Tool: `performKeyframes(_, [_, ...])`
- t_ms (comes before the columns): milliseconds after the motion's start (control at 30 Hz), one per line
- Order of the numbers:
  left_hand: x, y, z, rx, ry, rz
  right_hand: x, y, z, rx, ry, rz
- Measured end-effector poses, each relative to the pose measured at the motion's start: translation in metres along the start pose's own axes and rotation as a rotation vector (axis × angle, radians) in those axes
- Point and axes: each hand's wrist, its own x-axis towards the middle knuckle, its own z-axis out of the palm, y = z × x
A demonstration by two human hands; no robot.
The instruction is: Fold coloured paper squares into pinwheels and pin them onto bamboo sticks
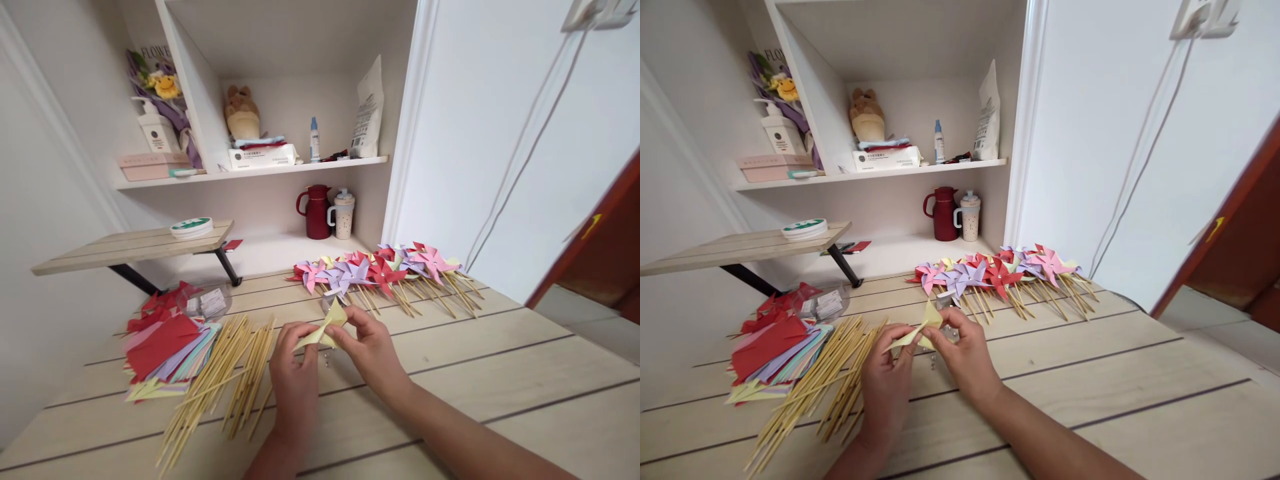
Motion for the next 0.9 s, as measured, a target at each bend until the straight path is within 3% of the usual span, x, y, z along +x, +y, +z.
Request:
performKeyframes(300, [0.000,0.004,-0.007,0.112,-0.028,0.216,0.001,-0.001,-0.008,-0.077,-0.044,-0.133])
performKeyframes(600, [0.009,0.011,-0.017,0.303,-0.064,0.629,0.005,-0.003,-0.023,-0.188,-0.102,-0.415])
performKeyframes(900, [0.009,0.014,-0.018,0.290,-0.070,0.667,0.002,-0.010,-0.020,-0.166,-0.088,-0.451])
